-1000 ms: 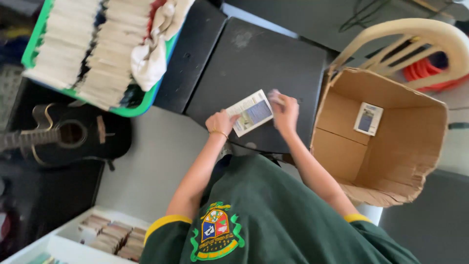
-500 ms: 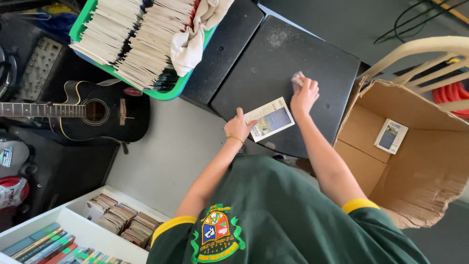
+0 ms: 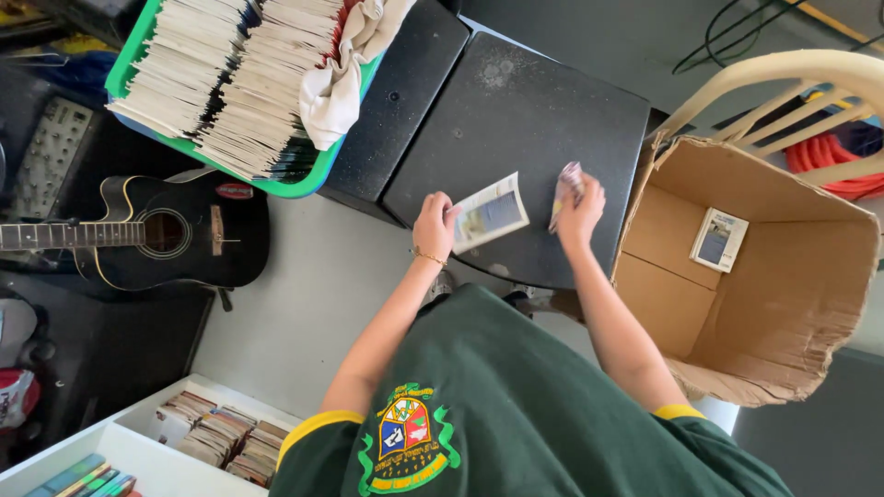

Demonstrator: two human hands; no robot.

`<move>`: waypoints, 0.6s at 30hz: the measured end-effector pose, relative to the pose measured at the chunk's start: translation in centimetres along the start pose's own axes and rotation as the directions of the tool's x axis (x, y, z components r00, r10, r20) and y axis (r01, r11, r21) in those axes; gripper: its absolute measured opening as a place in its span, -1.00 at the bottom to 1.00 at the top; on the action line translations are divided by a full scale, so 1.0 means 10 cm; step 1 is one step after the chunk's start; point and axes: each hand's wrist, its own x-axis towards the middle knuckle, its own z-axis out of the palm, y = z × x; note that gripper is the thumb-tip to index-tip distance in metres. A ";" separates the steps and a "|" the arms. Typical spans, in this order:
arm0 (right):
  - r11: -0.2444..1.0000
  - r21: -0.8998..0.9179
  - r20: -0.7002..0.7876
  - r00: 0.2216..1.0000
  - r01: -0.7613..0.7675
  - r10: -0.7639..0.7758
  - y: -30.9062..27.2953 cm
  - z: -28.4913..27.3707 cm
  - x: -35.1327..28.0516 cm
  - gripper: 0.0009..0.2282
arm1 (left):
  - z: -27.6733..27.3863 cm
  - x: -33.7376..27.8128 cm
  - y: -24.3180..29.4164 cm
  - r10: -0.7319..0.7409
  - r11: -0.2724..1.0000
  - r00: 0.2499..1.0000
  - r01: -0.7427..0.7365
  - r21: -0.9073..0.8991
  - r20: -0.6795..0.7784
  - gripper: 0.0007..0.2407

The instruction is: Cleaning DVD cases with a cloth and placing them into a cardboard box.

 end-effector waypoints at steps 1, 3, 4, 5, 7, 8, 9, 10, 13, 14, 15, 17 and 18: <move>1.000 -0.001 0.005 1.000 -0.003 0.003 -0.15 -0.09 0.06 -0.66 | -0.12 0.04 0.10 -0.005 1.000 1.000 0.005 0.002 0.003 -0.79; 0.961 0.271 -0.109 0.990 -0.054 0.086 -0.46 -0.25 0.18 -0.69 | -0.35 0.13 0.28 0.407 0.912 0.870 -0.403 0.071 -0.278 -0.80; 0.961 0.270 -0.104 0.991 -0.058 0.089 -0.51 -0.27 0.18 -0.69 | -0.39 0.07 0.30 0.403 0.914 0.873 -0.400 0.072 -0.275 -0.80; 0.937 0.346 -0.134 0.986 -0.049 0.101 -0.58 -0.29 0.21 -0.69 | -0.43 0.03 0.33 0.568 0.821 0.780 -0.512 0.253 -0.264 -0.83; 0.906 0.422 -0.158 0.981 -0.037 0.114 -0.75 -0.27 0.19 -0.69 | -0.41 -0.10 0.28 0.710 0.686 0.669 -0.588 0.428 -0.220 -0.86; 0.915 0.404 -0.177 0.983 0.026 0.050 -0.86 -0.24 0.14 -0.66 | -0.34 -0.19 0.19 0.739 0.639 0.661 -0.628 0.444 -0.130 -0.90; 0.920 0.383 -0.191 0.982 0.087 -0.013 -0.96 -0.21 0.08 -0.63 | -0.28 -0.30 0.11 0.759 0.592 0.650 -0.666 0.453 -0.036 -0.93; 0.919 0.384 -0.184 0.983 0.086 -0.015 -1.11 -0.13 -0.09 -0.63 | -0.20 -0.40 -0.02 0.755 0.596 0.655 -0.661 0.456 -0.036 -0.93; 0.947 0.259 0.049 0.976 0.191 -0.211 -1.26 0.27 -0.60 -0.81 | 0.10 -0.63 -0.37 0.741 0.563 0.664 -0.694 0.447 0.097 -0.93; 0.921 0.143 0.274 0.879 0.363 -0.390 -1.11 0.50 -0.81 -0.79 | 0.21 -0.69 -0.48 0.749 0.559 0.656 -0.699 0.446 0.091 -0.96; 0.836 0.073 0.495 0.708 0.543 -0.504 -0.99 0.75 -1.01 -0.78 | 0.30 -0.71 -0.61 0.759 0.550 0.646 -0.705 0.449 0.085 -0.93; 0.774 0.141 0.456 0.654 0.617 -0.604 -1.00 0.73 -0.74 -0.70 | 0.23 -0.72 -0.56 0.753 0.570 0.653 -0.707 0.418 0.078 -0.95; 0.704 0.198 0.411 0.595 0.682 -0.691 -1.01 0.71 -0.59 -0.62 | 0.19 -0.71 -0.52 0.750 0.588 0.657 -0.713 0.382 0.072 -0.96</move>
